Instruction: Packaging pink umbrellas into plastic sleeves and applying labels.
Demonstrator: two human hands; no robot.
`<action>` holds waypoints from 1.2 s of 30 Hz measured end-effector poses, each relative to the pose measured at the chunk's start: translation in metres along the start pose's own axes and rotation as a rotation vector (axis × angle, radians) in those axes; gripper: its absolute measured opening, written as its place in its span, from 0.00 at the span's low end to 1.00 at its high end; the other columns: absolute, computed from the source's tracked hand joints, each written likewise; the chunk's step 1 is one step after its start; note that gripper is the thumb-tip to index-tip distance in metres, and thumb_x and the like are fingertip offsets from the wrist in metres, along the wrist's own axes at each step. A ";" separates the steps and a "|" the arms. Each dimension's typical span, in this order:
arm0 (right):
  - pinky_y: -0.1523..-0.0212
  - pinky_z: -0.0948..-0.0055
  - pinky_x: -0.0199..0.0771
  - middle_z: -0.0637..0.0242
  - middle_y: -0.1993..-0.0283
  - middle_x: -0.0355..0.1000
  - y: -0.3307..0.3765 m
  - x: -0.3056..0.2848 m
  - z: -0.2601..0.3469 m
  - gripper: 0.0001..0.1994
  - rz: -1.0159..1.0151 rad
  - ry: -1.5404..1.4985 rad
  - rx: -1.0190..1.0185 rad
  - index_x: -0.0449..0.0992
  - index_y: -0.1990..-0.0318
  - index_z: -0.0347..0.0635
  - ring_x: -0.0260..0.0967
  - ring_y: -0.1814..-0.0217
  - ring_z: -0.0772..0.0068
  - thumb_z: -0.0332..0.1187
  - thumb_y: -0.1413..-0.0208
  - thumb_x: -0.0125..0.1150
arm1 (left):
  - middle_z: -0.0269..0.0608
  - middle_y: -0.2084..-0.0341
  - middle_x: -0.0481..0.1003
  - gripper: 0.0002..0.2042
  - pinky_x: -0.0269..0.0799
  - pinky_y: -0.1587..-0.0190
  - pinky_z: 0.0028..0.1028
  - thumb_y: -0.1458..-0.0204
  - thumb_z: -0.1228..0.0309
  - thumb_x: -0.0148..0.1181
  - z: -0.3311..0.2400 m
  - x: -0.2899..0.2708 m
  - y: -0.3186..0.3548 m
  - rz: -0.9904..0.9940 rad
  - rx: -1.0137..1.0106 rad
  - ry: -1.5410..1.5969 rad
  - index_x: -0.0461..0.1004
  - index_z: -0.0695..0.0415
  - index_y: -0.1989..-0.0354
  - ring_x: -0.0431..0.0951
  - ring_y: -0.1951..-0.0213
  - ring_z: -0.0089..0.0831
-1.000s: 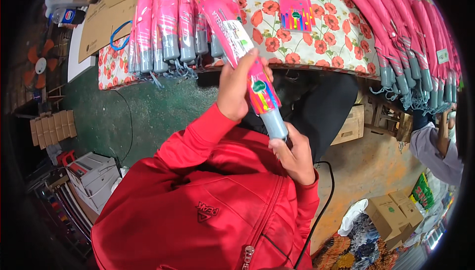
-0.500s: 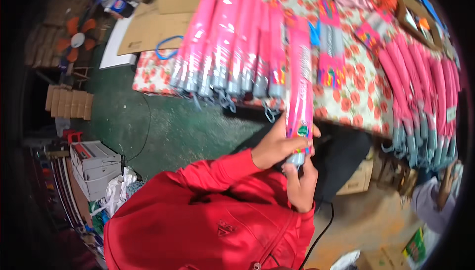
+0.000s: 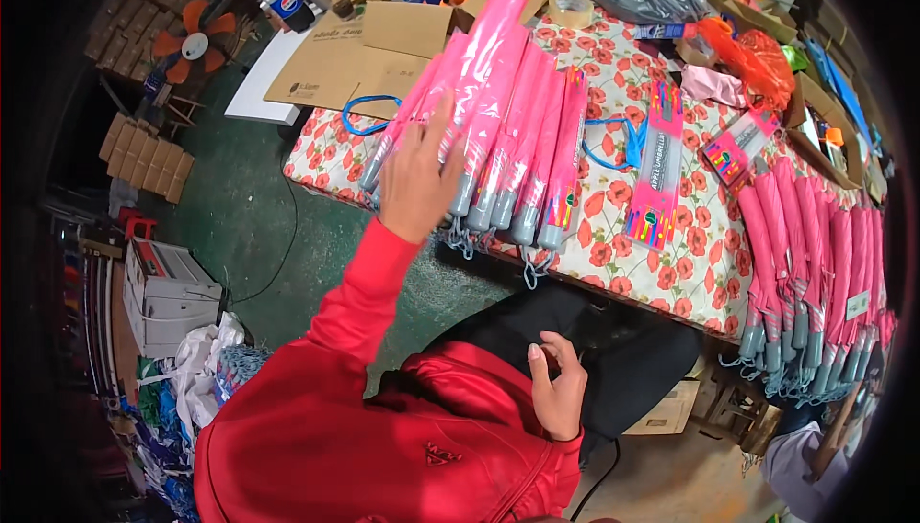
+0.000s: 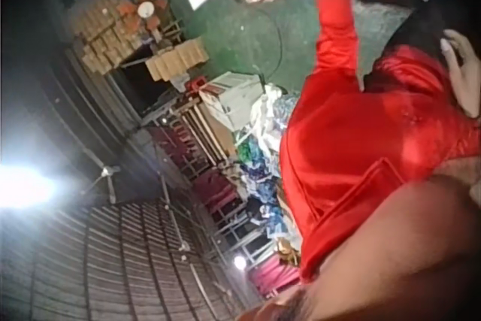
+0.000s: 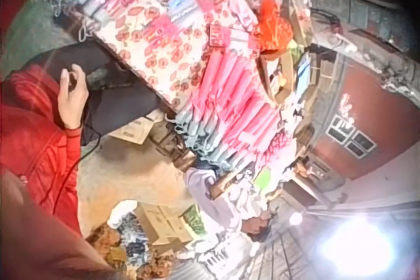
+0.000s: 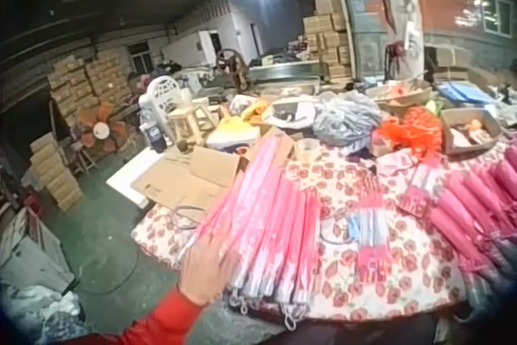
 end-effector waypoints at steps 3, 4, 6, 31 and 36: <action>0.62 0.72 0.73 0.59 0.66 0.77 -0.002 0.008 0.004 0.13 0.029 0.031 -0.028 0.74 0.51 0.31 0.70 0.68 0.66 0.29 0.39 0.62 | 0.57 0.52 0.77 0.29 0.75 0.54 0.41 0.46 0.70 0.62 0.059 0.038 -0.007 0.299 -0.138 -0.414 0.66 0.60 0.35 0.79 0.60 0.55; 0.63 0.71 0.73 0.58 0.66 0.77 -0.002 0.010 0.005 0.13 0.037 0.042 -0.038 0.74 0.51 0.31 0.71 0.68 0.66 0.30 0.40 0.62 | 0.56 0.54 0.78 0.27 0.75 0.55 0.42 0.47 0.70 0.62 0.077 0.047 -0.003 0.398 -0.183 -0.550 0.68 0.59 0.36 0.79 0.62 0.55; 0.63 0.71 0.73 0.57 0.66 0.77 -0.002 0.010 0.003 0.13 0.037 0.062 -0.048 0.75 0.52 0.31 0.71 0.69 0.65 0.30 0.40 0.62 | 0.57 0.56 0.78 0.26 0.75 0.55 0.42 0.47 0.70 0.62 0.079 0.048 -0.002 0.366 -0.156 -0.532 0.69 0.59 0.37 0.79 0.61 0.54; 0.66 0.69 0.74 0.56 0.65 0.78 -0.001 -0.008 -0.023 0.12 0.013 0.135 0.012 0.76 0.53 0.32 0.74 0.70 0.61 0.31 0.40 0.61 | 0.48 0.76 0.78 0.14 0.73 0.70 0.37 0.45 0.63 0.62 -0.118 0.263 0.028 0.638 -0.073 0.413 0.77 0.65 0.66 0.78 0.74 0.42; 0.67 0.73 0.72 0.58 0.66 0.78 0.001 -0.020 -0.029 0.12 -0.035 0.105 0.039 0.76 0.52 0.32 0.71 0.71 0.66 0.30 0.39 0.61 | 0.52 0.77 0.78 0.16 0.71 0.69 0.44 0.45 0.62 0.63 -0.125 0.277 0.028 0.464 -0.007 0.167 0.75 0.65 0.74 0.76 0.74 0.51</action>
Point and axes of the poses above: each hand's wrist, its own y-axis away from the middle knuckle, its own x-axis out of the palm, z = x × y, the point moved 10 cm from there along -y, towards the middle knuckle
